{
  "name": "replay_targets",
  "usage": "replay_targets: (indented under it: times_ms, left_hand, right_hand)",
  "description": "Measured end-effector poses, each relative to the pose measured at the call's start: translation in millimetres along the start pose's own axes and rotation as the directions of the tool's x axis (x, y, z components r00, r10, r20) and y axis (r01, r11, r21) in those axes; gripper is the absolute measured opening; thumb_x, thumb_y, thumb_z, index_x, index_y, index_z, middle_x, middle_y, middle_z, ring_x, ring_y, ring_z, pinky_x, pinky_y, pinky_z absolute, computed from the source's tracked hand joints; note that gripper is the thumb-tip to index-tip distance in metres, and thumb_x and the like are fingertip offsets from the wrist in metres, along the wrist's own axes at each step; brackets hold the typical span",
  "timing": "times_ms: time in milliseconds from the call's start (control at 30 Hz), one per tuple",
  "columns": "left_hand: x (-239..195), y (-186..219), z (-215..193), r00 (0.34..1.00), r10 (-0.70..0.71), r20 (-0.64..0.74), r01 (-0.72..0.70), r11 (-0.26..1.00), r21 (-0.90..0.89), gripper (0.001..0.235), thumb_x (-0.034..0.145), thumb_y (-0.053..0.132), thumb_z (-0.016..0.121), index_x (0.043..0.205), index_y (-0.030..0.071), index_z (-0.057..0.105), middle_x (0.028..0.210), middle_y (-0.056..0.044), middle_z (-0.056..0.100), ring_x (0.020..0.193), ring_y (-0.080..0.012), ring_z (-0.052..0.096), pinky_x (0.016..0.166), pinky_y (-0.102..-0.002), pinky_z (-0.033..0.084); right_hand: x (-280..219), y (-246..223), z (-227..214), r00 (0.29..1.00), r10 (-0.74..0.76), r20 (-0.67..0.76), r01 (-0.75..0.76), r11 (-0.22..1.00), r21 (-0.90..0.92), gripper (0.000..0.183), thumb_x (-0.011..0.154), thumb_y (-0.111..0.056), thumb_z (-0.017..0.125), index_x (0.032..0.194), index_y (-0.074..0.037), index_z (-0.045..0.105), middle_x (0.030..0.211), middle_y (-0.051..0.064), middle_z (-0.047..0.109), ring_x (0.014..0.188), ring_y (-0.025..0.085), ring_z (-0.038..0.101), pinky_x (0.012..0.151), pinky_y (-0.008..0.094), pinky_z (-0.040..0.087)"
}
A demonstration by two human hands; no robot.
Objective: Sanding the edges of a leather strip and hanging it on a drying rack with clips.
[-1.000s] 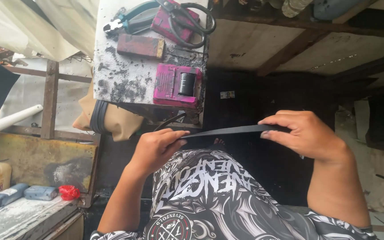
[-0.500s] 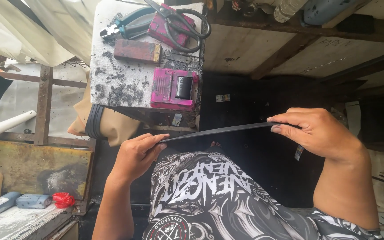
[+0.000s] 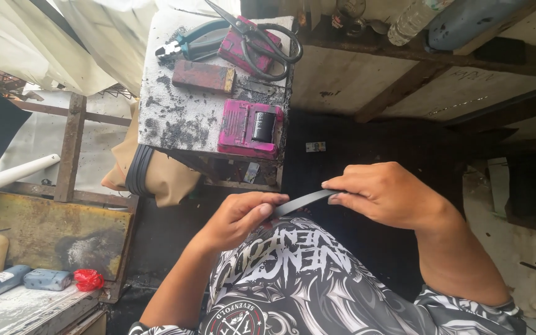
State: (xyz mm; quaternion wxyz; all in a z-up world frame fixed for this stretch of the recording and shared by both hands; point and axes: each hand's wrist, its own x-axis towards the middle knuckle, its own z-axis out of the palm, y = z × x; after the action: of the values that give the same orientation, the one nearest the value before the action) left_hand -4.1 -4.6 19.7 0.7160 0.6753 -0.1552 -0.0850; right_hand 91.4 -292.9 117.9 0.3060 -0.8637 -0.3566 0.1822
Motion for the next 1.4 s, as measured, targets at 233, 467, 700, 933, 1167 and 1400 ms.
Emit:
replay_targets:
  times_ms: [233,467,700,933,1167,1400]
  left_hand:
    - [-4,-17,-8,0.988,-0.146,-0.052,0.141,0.985,-0.095,0.022,0.096,0.01,0.066,0.1,-0.01,0.075,0.069,-0.019,0.069,0.065,-0.0182,0.068,0.054,-0.034,0.064]
    - [13,-4,-3,0.998,-0.064,0.026,0.065,0.997,-0.036,0.022,0.099,0.014,0.063,0.099,-0.001,0.079,0.075,-0.015,0.074,0.071,-0.0181,0.068,0.062,-0.036,0.059]
    - [39,26,15,0.995,0.067,0.069,-0.064,0.997,-0.037,0.017,0.097,0.009,0.067,0.106,-0.001,0.077,0.08,-0.016,0.073,0.075,-0.0201,0.069,0.067,-0.035,0.06]
    - [21,-35,28,0.999,-0.008,-0.033,-0.001,0.965,-0.261,0.012,0.094,0.007,0.072,0.1,-0.003,0.075,0.076,-0.012,0.071,0.071,-0.0157,0.069,0.063,-0.029,0.06]
    - [21,-55,35,0.984,-0.095,-0.151,0.013,0.883,-0.47,0.014,0.093,0.0,0.071,0.102,-0.01,0.068,0.085,-0.018,0.072,0.079,-0.0223,0.076,0.069,-0.035,0.066]
    - [23,-44,32,0.934,-0.074,-0.351,-0.103,0.882,-0.46,0.02,0.095,0.002,0.067,0.112,-0.009,0.067,0.097,-0.019,0.07,0.086,-0.0241,0.077,0.077,-0.036,0.067]
  right_hand:
    - [-11,6,-35,0.993,-0.015,-0.118,0.0,0.992,-0.129,0.022,0.09,-0.009,0.069,0.11,-0.012,0.077,0.087,0.004,0.078,0.077,0.022,0.076,0.068,0.032,0.058]
    - [1,-3,-30,0.981,-0.087,-0.171,0.075,0.995,-0.072,0.021,0.091,-0.002,0.067,0.106,-0.01,0.079,0.084,0.003,0.075,0.073,0.018,0.073,0.068,0.03,0.057]
    - [19,-15,-14,0.964,-0.239,-0.118,0.236,0.971,-0.033,0.018,0.091,-0.005,0.069,0.104,-0.011,0.079,0.086,0.001,0.075,0.073,0.017,0.071,0.067,0.031,0.057]
    - [21,-1,18,0.889,-0.093,-0.448,0.212,0.952,0.223,0.041,0.085,-0.015,0.082,0.123,-0.006,0.07,0.101,0.007,0.075,0.093,0.021,0.074,0.087,0.034,0.06]
    - [14,2,72,0.987,0.011,-0.16,0.059,0.902,0.429,0.037,0.072,-0.009,0.089,0.105,-0.005,0.071,0.091,0.011,0.084,0.091,0.027,0.082,0.084,0.041,0.061]
    - [11,18,82,0.944,-0.005,-0.331,0.109,0.948,0.298,0.017,0.077,-0.001,0.08,0.092,-0.008,0.076,0.07,0.008,0.076,0.065,0.023,0.077,0.057,0.03,0.061]
